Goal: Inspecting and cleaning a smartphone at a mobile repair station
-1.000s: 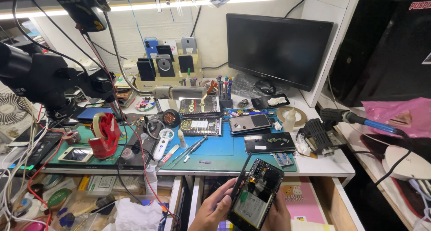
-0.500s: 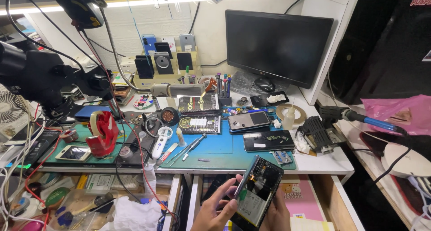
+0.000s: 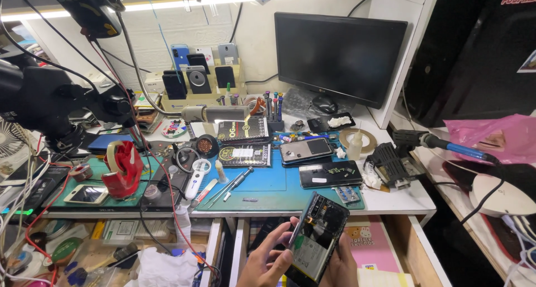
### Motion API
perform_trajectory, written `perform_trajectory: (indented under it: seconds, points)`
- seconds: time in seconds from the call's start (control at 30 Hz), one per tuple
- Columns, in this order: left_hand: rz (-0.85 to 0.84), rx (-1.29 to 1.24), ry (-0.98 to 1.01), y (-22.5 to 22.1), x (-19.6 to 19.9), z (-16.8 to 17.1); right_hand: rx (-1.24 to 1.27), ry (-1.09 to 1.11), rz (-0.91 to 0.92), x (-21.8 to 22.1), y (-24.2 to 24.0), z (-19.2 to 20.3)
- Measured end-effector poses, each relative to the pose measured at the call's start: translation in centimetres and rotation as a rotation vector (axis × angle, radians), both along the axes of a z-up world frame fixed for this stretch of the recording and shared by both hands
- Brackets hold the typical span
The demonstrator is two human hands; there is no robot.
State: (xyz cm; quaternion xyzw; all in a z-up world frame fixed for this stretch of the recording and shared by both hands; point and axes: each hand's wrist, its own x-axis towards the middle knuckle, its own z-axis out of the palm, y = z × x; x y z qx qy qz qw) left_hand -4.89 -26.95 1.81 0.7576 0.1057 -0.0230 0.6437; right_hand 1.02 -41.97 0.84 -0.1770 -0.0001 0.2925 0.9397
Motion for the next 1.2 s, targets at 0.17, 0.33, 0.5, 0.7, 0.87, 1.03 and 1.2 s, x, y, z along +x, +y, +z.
perform_trajectory:
  seconds: [0.17,0.33,0.5,0.7,0.87,1.03,1.2]
  points:
    - [0.000,0.018,0.018,0.0,0.0,0.3,0.157,-0.188,0.065,-0.1,0.0,-0.2]
    - [0.009,-0.001,0.055,0.1,0.1,0.3,-0.279,0.346,-0.056,-1.7,0.5,6.9]
    - [0.040,-0.003,0.071,-0.2,0.1,0.7,-0.258,0.377,-0.067,-2.0,0.8,8.3]
    - [0.077,-0.021,0.070,-0.4,0.2,0.4,-0.220,0.342,-0.026,-1.0,0.5,5.2]
    - [0.108,0.012,0.103,-0.5,0.2,0.7,-0.189,0.327,-0.072,-0.8,0.7,5.2]
    - [0.099,0.023,0.125,-0.8,0.1,1.1,-0.200,0.306,-0.011,-0.7,0.3,4.6]
    - [0.097,0.014,0.153,-0.7,0.2,1.2,-0.182,0.313,-0.004,-0.5,0.2,3.8]
